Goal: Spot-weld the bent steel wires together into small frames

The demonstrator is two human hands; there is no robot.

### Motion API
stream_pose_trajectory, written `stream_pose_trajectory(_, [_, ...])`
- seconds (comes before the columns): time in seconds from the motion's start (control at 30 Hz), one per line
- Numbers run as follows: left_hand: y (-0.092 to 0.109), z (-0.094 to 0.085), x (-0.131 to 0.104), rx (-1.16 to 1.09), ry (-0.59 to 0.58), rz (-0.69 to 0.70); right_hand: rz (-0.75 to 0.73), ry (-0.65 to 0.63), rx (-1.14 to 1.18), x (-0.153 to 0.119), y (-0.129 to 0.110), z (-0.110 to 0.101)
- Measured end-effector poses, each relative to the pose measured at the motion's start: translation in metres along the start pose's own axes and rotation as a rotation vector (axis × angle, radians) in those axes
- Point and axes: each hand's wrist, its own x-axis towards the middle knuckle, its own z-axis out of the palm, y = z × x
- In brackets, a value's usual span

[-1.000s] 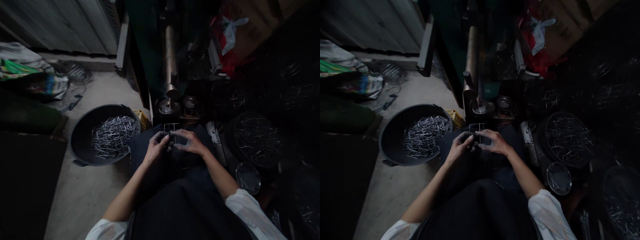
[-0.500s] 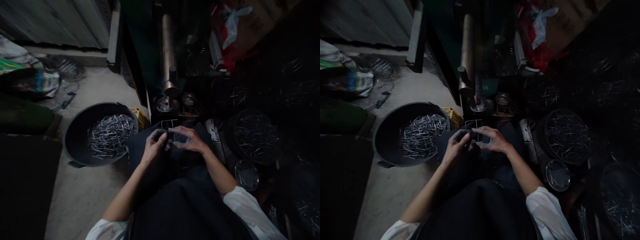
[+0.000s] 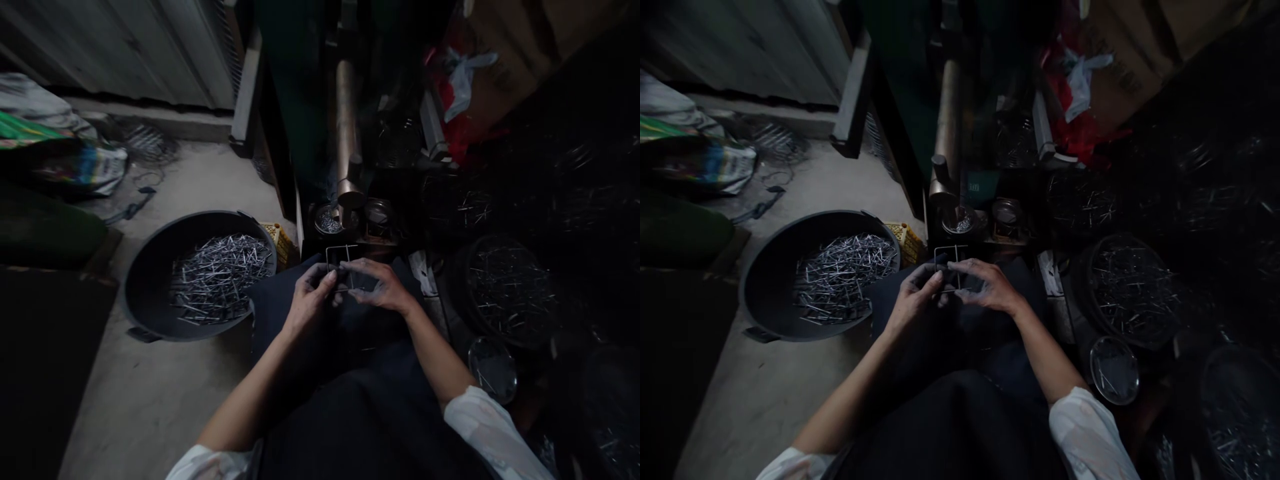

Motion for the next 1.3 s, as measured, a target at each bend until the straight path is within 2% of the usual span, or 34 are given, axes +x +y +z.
stream_pose_trajectory(0.23, [0.004,0.003,0.010,-0.040,0.010,0.062,0.006,-0.008,-0.032,0.013,-0.001,-0.008])
stream_pose_trajectory(0.53, [0.001,-0.002,0.025,-0.048,-0.019,0.127,-0.017,0.010,-0.053,0.025,0.004,-0.011])
stream_pose_trajectory(0.77, [0.001,-0.001,0.030,-0.077,-0.027,0.135,-0.040,0.023,-0.044,0.030,0.005,-0.013])
stream_pose_trajectory(1.07, [0.003,0.000,0.037,-0.130,-0.035,0.119,0.005,0.017,-0.019,0.035,0.004,-0.016])
stream_pose_trajectory(1.3, [0.010,-0.005,0.034,0.023,-0.017,0.118,0.028,0.032,-0.002,0.035,-0.002,-0.014])
